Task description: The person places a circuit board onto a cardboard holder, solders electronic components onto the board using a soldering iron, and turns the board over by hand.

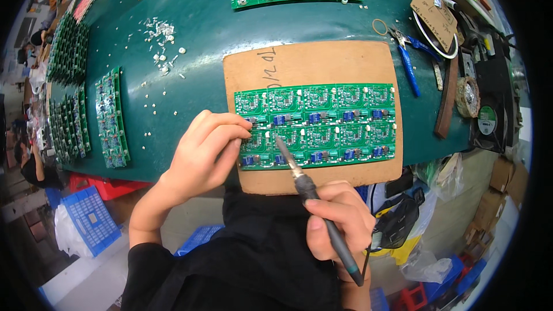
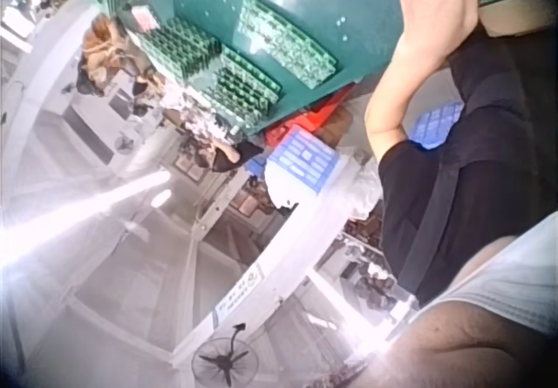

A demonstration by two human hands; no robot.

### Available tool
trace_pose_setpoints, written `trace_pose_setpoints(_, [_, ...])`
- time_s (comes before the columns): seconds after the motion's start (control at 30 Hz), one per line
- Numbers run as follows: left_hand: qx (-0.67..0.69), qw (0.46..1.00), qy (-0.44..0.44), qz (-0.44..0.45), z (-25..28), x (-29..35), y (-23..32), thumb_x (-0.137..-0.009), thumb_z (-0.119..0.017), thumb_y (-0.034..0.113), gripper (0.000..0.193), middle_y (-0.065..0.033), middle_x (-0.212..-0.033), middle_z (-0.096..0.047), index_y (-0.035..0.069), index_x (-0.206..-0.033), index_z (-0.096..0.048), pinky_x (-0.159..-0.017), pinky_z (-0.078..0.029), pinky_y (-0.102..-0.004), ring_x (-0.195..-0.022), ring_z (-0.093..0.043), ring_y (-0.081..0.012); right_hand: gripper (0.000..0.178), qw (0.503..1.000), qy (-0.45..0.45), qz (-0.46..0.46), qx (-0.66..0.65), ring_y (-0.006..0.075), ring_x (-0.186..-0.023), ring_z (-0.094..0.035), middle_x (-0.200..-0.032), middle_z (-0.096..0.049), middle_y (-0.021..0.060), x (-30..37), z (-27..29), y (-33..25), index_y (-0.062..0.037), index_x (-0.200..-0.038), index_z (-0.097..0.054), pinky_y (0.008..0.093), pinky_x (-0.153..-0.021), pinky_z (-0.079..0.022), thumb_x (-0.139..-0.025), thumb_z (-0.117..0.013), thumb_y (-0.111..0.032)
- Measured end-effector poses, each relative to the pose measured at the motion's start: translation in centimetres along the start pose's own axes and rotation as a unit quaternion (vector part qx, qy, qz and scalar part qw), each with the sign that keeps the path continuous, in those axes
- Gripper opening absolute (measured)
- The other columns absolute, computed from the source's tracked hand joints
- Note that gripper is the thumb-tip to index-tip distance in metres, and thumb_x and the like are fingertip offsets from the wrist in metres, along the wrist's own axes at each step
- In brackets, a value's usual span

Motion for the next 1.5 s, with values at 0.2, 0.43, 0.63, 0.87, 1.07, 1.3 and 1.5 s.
trace_pose_setpoints(0.2, [0.053,0.998,-0.012,0.024,-1.0,-1.1,1.0,-0.074,-0.07,-0.005,0.024,-0.0093,-0.095,-0.065,0.003,-0.094,-0.06,-0.069,-0.051,-0.0337,-0.078,-0.062,-0.0258,0.017,0.999,0.038,-0.014,0.006,0.0247,-0.062,-0.06,-0.067,-0.058,0.0109,0.7,1.1,0.4,0.0039,-0.095,-0.063,0.0346,-0.058,-0.05,-0.081,-0.062,-0.005])
trace_pose_setpoints(0.43, [0.009,0.999,-0.003,-0.034,-2.9,-2.0,1.1,-0.072,-0.072,-0.005,0.024,-0.0089,-0.092,-0.065,0.003,-0.091,-0.06,-0.065,-0.05,-0.0333,-0.073,-0.06,-0.0256,0.017,0.999,0.012,-0.038,0.021,0.0262,-0.064,-0.061,-0.07,-0.059,0.0117,0.0,0.4,0.6,0.0025,-0.094,-0.065,0.0347,-0.06,-0.051,-0.078,-0.063,-0.002])
trace_pose_setpoints(0.63, [-0.041,0.997,0.022,-0.062,-3.4,-1.9,1.3,-0.069,-0.073,-0.005,0.025,-0.0082,-0.091,-0.064,0.003,-0.089,-0.06,-0.058,-0.047,-0.0321,-0.067,-0.057,-0.0231,0.026,0.998,-0.033,-0.002,0.059,0.028,-0.067,-0.062,-0.071,-0.059,0.011,-0.9,0.0,0.0,0.0013,-0.097,-0.066,0.0353,-0.063,-0.051,-0.071,-0.066,0.003])
trace_pose_setpoints(0.87, [-0.075,0.993,0.036,-0.086,-3.5,-1.9,1.5,-0.066,-0.074,-0.003,0.026,-0.0074,-0.09,-0.064,0.003,-0.088,-0.061,-0.056,-0.046,-0.031,-0.065,-0.056,-0.0215,0.022,0.999,-0.012,-0.017,0.046,0.0272,-0.065,-0.061,-0.07,-0.058,0.0117,-0.9,0.7,-0.1,0.0023,-0.095,-0.066,0.0352,-0.062,-0.051,-0.072,-0.065,0.003])
trace_pose_setpoints(1.07, [-0.101,0.99,0.014,-0.093,-3.6,-2.1,1.8,-0.068,-0.073,-0.004,0.026,-0.0076,-0.089,-0.063,0.002,-0.09,-0.062,-0.057,-0.047,-0.0313,-0.066,-0.057,-0.0219,0.022,0.998,-0.028,-0.038,0.032,0.0269,-0.065,-0.061,-0.069,-0.058,0.0122,-0.9,1.0,0.4,0.003,-0.096,-0.066,0.0352,-0.061,-0.051,-0.074,-0.064,0.002])
trace_pose_setpoints(1.3, [0.014,0.999,-0.014,-0.05,-2.4,-3.1,1.9,-0.074,-0.071,-0.004,0.022,-0.0098,-0.09,-0.063,0.001,-0.093,-0.062,-0.066,-0.051,-0.0335,-0.076,-0.061,-0.0271,0.015,0.994,0.101,-0.026,0.015,0.0241,-0.062,-0.058,-0.066,-0.057,0.0104,0.6,3.5,0.5,0.0021,-0.091,-0.063,0.0359,-0.062,-0.05,-0.082,-0.062,-0.01])
trace_pose_setpoints(1.5, [0.066,0.997,-0.021,-0.02,-4.5,-4.4,2.7,-0.076,-0.07,-0.005,0.019,-0.0097,-0.091,-0.063,0.002,-0.091,-0.059,-0.071,-0.052,-0.0349,-0.081,-0.063,-0.0277,0.015,0.995,0.089,-0.044,0.03,0.0241,-0.063,-0.059,-0.067,-0.057,0.0105,0.8,3.8,1.1,0.0017,-0.091,-0.064,0.034,-0.06,-0.049,-0.081,-0.063,-0.009])
Point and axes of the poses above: each hand's wrist, its own x-axis away from the middle knuckle, its own z-axis out of the back of the hand, y = z × x, the point moved 3 cm from there along -x, towards the middle knuckle
